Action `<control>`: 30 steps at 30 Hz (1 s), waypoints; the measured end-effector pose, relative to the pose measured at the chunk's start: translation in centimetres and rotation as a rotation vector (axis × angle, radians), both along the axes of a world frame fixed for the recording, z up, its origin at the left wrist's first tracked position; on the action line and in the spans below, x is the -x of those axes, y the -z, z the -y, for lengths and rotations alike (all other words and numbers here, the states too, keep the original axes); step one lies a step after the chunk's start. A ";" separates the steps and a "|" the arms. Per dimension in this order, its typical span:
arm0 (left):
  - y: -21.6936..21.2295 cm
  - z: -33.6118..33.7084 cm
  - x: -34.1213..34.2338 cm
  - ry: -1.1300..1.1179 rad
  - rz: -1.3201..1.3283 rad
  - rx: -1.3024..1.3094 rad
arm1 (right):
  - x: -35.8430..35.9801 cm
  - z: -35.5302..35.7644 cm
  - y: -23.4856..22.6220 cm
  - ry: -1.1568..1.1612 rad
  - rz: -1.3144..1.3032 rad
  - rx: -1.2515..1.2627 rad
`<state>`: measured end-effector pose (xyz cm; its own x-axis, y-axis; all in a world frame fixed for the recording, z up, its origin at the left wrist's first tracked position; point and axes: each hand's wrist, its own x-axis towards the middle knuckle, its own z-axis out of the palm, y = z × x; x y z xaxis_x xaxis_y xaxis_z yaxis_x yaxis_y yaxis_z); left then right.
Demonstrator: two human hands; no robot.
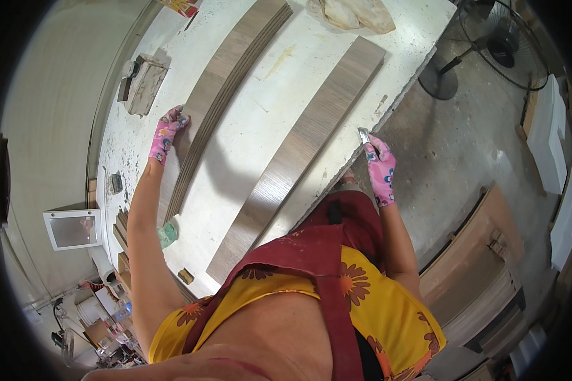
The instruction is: The person sands the surfaces and edges of long wooden planks using a sanding block, then wipes the dust off with a cloth.
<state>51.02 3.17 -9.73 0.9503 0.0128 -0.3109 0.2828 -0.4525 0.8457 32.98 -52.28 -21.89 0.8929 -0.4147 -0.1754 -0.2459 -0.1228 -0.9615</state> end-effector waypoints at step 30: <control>-1.4 9.4 3.3 0.202 0.795 -0.852 | -4.8 -11.6 -12.7 -0.912 0.587 0.957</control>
